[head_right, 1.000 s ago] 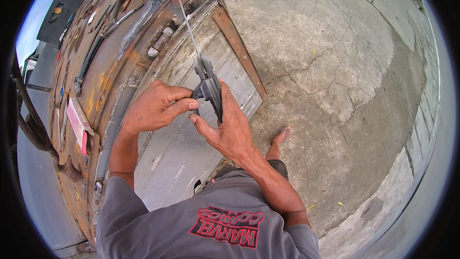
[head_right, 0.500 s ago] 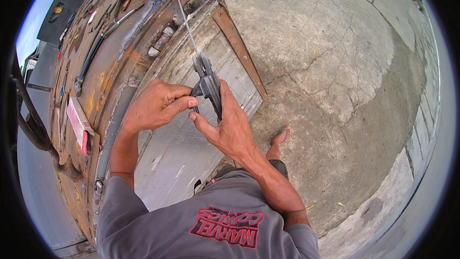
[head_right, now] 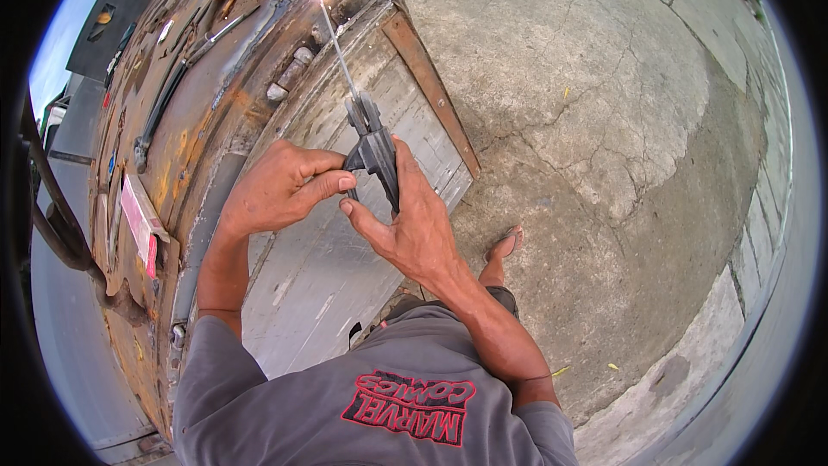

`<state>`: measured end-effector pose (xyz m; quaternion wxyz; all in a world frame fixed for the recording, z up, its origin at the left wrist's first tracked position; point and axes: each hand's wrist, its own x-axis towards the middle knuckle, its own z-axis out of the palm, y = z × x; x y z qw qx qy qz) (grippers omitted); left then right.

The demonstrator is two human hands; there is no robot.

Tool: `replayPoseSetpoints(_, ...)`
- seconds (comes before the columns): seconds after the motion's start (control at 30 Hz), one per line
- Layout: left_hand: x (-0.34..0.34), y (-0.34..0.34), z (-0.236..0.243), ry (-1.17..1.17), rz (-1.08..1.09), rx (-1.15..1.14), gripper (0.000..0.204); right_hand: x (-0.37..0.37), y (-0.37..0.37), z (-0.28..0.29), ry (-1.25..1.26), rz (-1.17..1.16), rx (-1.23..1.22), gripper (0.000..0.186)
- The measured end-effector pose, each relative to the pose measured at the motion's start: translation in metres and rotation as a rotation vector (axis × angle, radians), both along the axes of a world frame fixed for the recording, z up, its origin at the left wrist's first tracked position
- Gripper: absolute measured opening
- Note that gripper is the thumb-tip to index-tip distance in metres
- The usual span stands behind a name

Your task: The person welds a seam on a large, rusty metal structure using a handheld welding torch. The person holds the torch with both hands and moves it along the joint, producing bright sparks and molten metal.

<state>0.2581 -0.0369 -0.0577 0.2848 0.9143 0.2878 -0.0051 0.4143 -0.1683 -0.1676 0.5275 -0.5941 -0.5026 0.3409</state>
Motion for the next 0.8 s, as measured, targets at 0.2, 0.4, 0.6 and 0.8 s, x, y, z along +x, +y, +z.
replayPoseSetpoints(0.2,-0.0013,-0.0009,-0.0044,-0.092,-0.037,-0.003,0.042,-0.0040,-0.0027,-0.0059,-0.006,-0.047,-0.002,0.103)
replayPoseSetpoints(0.4,-0.0023,-0.0002,-0.0033,-0.041,-0.028,0.022,0.044,-0.0039,-0.0013,0.0004,0.029,-0.030,-0.021,0.101)
replayPoseSetpoints(0.6,-0.0008,-0.0006,-0.0023,-0.044,-0.019,0.018,0.044,-0.0034,0.0002,-0.0036,-0.003,-0.031,-0.004,0.099)
replayPoseSetpoints(0.8,-0.0013,0.0000,-0.0024,-0.025,-0.014,0.025,0.044,-0.0032,0.0004,0.0012,0.016,-0.022,-0.025,0.099)
